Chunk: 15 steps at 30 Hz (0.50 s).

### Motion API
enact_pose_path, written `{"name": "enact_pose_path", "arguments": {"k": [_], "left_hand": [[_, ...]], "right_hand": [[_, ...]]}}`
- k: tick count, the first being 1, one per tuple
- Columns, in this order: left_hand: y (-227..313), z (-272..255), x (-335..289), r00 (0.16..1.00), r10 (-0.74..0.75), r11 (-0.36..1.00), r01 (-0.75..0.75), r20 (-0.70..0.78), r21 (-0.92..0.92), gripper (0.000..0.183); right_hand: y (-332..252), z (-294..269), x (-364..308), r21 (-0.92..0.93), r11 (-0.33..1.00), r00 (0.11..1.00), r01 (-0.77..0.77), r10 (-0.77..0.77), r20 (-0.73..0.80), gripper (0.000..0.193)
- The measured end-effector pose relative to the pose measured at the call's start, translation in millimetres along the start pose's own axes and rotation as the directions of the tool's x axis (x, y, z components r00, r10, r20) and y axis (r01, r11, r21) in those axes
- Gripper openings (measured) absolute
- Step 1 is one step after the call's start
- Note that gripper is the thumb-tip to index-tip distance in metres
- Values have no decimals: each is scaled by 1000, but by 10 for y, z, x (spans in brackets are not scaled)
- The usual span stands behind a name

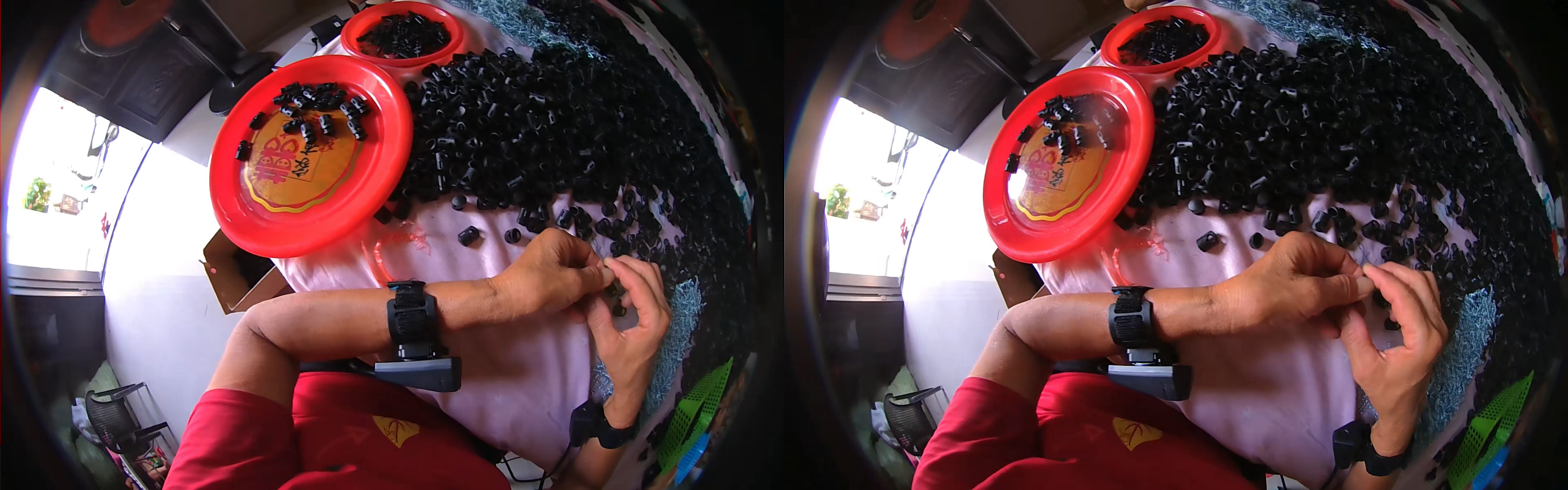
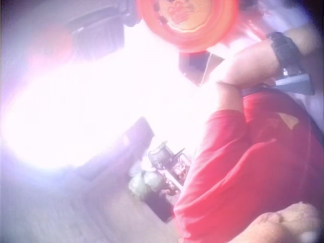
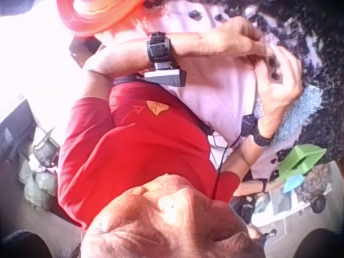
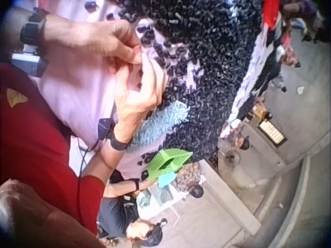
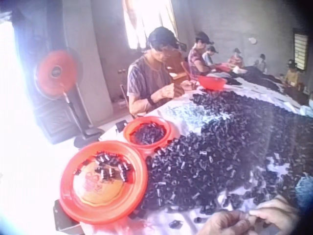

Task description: Sorting and inspecting small black plastic components on a table.

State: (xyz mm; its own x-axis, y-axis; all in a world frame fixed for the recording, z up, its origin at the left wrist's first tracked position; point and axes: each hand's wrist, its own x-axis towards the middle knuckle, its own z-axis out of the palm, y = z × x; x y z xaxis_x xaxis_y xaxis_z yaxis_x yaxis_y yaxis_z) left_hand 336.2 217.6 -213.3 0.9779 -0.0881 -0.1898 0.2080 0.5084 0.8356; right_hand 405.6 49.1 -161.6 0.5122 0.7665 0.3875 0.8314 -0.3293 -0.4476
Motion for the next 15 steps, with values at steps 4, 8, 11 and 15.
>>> {"name": "enact_pose_path", "arguments": {"k": [4,8,11,15], "left_hand": [[54,-24,-25,999,-12,1000,11,44,21,26],[59,-25,-9,999,-24,1000,24,43,-3,25],[33,-21,16,998,-24,999,26,66,-34,24],[4,20,42,996,-6,999,11,83,-51,24]], "right_hand": [[-5,6,-18,-43,999,999,29,-30,-32,45],[-66,56,-20,16,999,997,-40,41,-62,46],[-73,60,-20,47,991,987,-124,128,-100,48],[-21,20,-39,19,998,998,-54,55,-26,48]]}}
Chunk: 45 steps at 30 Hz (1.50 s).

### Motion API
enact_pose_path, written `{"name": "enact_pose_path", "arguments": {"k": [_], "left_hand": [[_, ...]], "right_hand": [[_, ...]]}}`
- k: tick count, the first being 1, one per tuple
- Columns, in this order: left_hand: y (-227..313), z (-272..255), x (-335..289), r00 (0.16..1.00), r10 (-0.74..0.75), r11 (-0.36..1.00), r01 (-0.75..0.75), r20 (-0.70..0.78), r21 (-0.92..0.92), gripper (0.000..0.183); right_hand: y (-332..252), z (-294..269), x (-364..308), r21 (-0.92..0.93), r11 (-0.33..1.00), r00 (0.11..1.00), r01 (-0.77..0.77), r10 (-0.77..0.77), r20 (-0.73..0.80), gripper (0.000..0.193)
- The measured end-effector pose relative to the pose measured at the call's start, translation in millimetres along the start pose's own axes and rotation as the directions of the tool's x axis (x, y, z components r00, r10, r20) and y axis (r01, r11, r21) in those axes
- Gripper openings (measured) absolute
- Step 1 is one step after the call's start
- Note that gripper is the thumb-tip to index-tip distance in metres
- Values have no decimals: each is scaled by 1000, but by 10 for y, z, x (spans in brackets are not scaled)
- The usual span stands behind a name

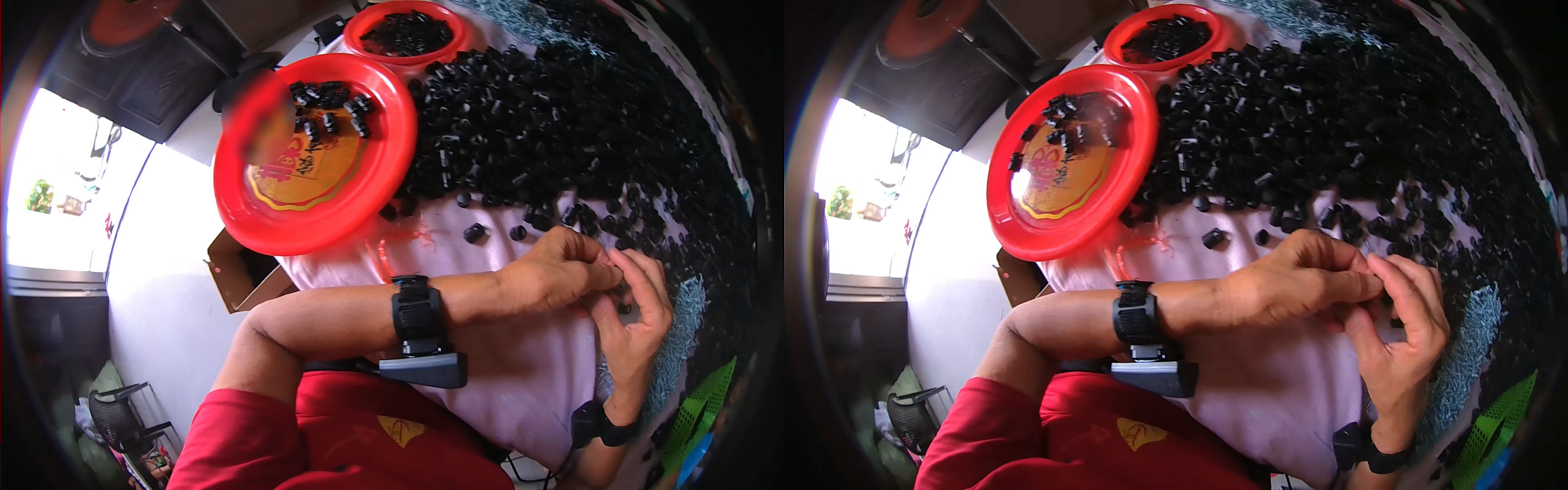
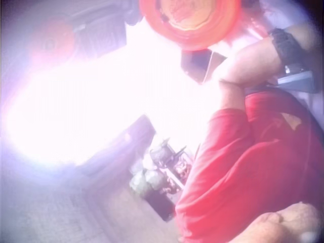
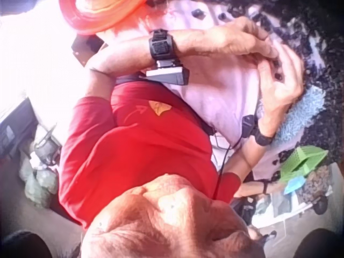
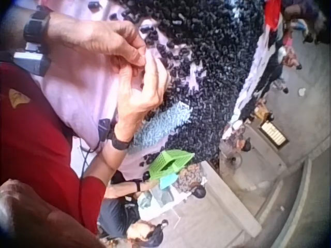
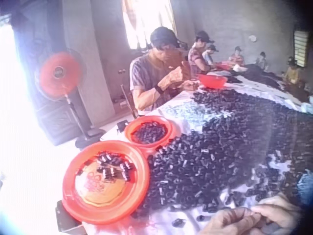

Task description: Sorting and inspecting small black plastic components on a table.

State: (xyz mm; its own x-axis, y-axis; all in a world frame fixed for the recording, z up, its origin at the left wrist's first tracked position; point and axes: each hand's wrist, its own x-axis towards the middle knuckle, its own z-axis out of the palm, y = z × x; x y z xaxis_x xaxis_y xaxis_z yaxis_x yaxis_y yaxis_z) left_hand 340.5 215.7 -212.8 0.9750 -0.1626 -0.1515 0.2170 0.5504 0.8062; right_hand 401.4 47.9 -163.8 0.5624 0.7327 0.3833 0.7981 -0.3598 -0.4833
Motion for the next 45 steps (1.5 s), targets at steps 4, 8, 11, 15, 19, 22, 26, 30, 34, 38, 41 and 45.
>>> {"name": "enact_pose_path", "arguments": {"k": [4,8,11,15,19,22,26,30,34,38,41,45], "left_hand": [[81,-27,-103,999,-46,998,46,-14,-33,28],[183,-12,-162,986,-155,987,157,56,-43,35],[172,-11,-151,981,-191,981,192,23,-31,35],[101,-28,-135,988,-156,987,156,12,-26,35],[82,-7,-120,988,-151,983,154,37,-101,35],[82,-7,-119,985,-169,972,173,36,-162,37],[106,-14,-159,989,-141,987,144,52,-73,37],[185,42,-245,987,-149,988,146,63,39,38],[227,49,-371,987,-157,987,156,21,50,38],[482,-81,-625,974,138,989,-126,-177,79,42],[599,-362,-747,883,252,960,-279,-396,-10,39],[753,-1023,-1068,807,397,834,-516,-438,-195,32]], "right_hand": [[22,43,44,-14,996,994,91,-92,-54,46],[63,26,36,-56,988,988,145,-148,-48,43],[65,26,33,-61,985,985,163,-165,-43,41],[58,55,53,-58,979,979,195,-198,-49,39],[67,40,40,-65,978,978,196,-200,-62,39],[87,39,43,-71,976,973,207,-213,-84,39],[87,36,55,-91,954,952,287,-295,-88,39],[28,-22,47,-83,959,957,270,-277,-91,42],[-10,-94,76,10,983,981,182,-181,-74,42],[162,-242,0,70,925,927,-373,375,-24,32],[339,-407,-41,-135,892,894,-431,442,68,22],[325,-317,-75,-8,940,926,-340,336,169,15]]}}
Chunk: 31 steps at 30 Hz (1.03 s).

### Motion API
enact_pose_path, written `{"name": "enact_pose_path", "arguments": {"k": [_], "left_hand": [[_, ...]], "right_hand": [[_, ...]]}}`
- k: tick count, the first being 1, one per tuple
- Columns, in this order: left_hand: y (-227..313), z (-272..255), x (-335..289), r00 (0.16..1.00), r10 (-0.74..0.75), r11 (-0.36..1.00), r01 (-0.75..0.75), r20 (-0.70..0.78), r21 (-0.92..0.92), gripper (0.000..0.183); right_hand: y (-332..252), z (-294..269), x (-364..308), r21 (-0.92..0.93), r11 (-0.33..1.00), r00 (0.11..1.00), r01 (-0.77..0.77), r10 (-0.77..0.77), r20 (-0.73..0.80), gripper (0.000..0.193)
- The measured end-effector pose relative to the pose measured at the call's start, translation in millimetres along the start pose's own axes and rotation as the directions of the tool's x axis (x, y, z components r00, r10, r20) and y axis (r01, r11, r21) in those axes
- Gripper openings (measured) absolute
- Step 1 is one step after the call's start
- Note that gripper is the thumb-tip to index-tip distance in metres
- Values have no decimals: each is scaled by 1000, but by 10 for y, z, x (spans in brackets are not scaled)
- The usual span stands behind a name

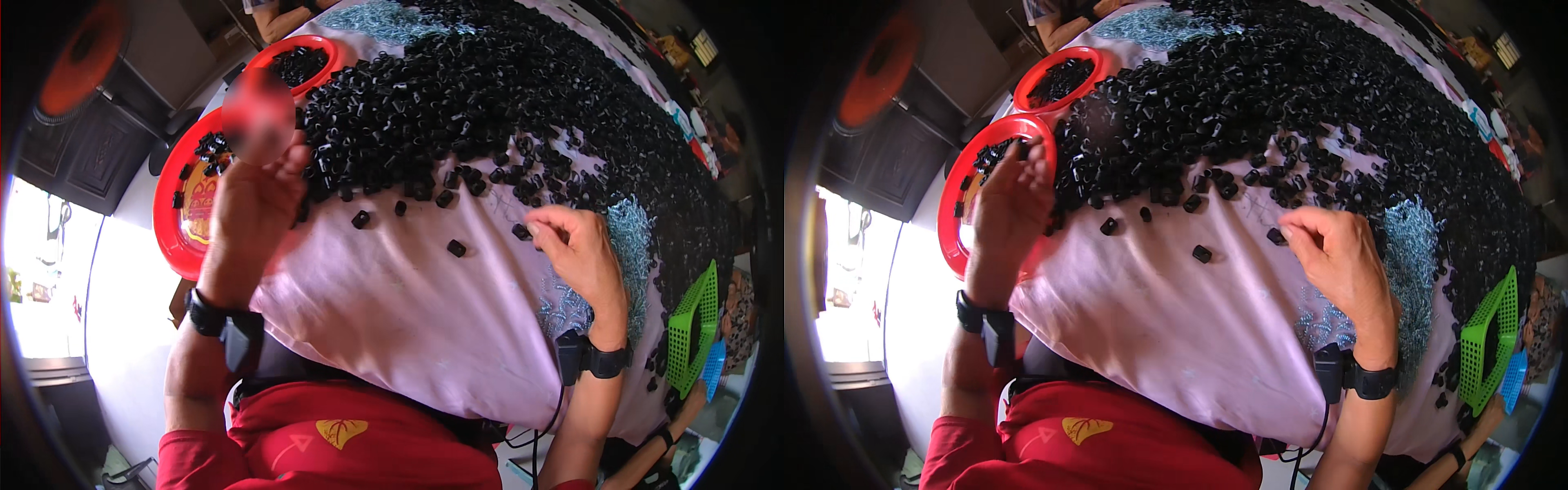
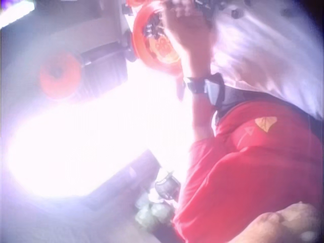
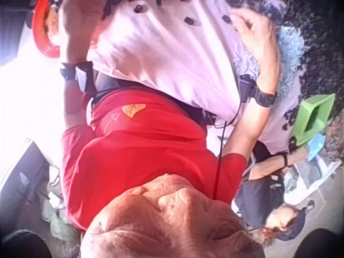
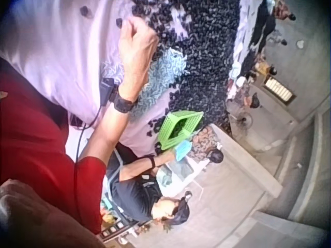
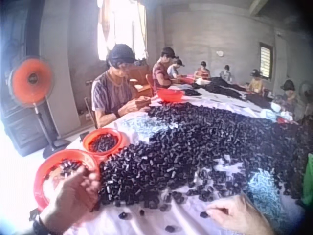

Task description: Sorting and inspecting small black plastic components on a table.

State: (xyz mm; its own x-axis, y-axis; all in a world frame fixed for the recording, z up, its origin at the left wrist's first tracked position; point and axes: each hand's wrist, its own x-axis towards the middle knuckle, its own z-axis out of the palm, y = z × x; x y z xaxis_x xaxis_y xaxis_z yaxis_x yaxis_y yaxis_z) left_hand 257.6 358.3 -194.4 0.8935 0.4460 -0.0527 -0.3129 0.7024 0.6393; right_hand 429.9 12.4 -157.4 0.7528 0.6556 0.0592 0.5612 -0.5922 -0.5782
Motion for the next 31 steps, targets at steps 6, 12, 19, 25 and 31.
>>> {"name": "enact_pose_path", "arguments": {"k": [6,12,19,25,31], "left_hand": [[459,-318,-55,967,-68,918,-35,-244,-394,42],[426,-248,-10,981,-91,920,17,-173,-391,35],[-208,523,-53,986,-160,930,139,35,341,31],[-737,998,38,883,-291,549,-160,368,820,21],[-967,950,37,749,-422,-123,-605,510,786,21]], "right_hand": [[85,-209,13,-101,994,999,-38,36,-14,13],[-11,-337,-64,-98,988,971,-119,136,195,16],[-31,-329,-94,-168,978,912,-127,181,367,21],[-109,-243,-61,-138,985,923,-105,148,355,19],[-167,-144,-51,-134,990,959,38,2,282,15]]}}
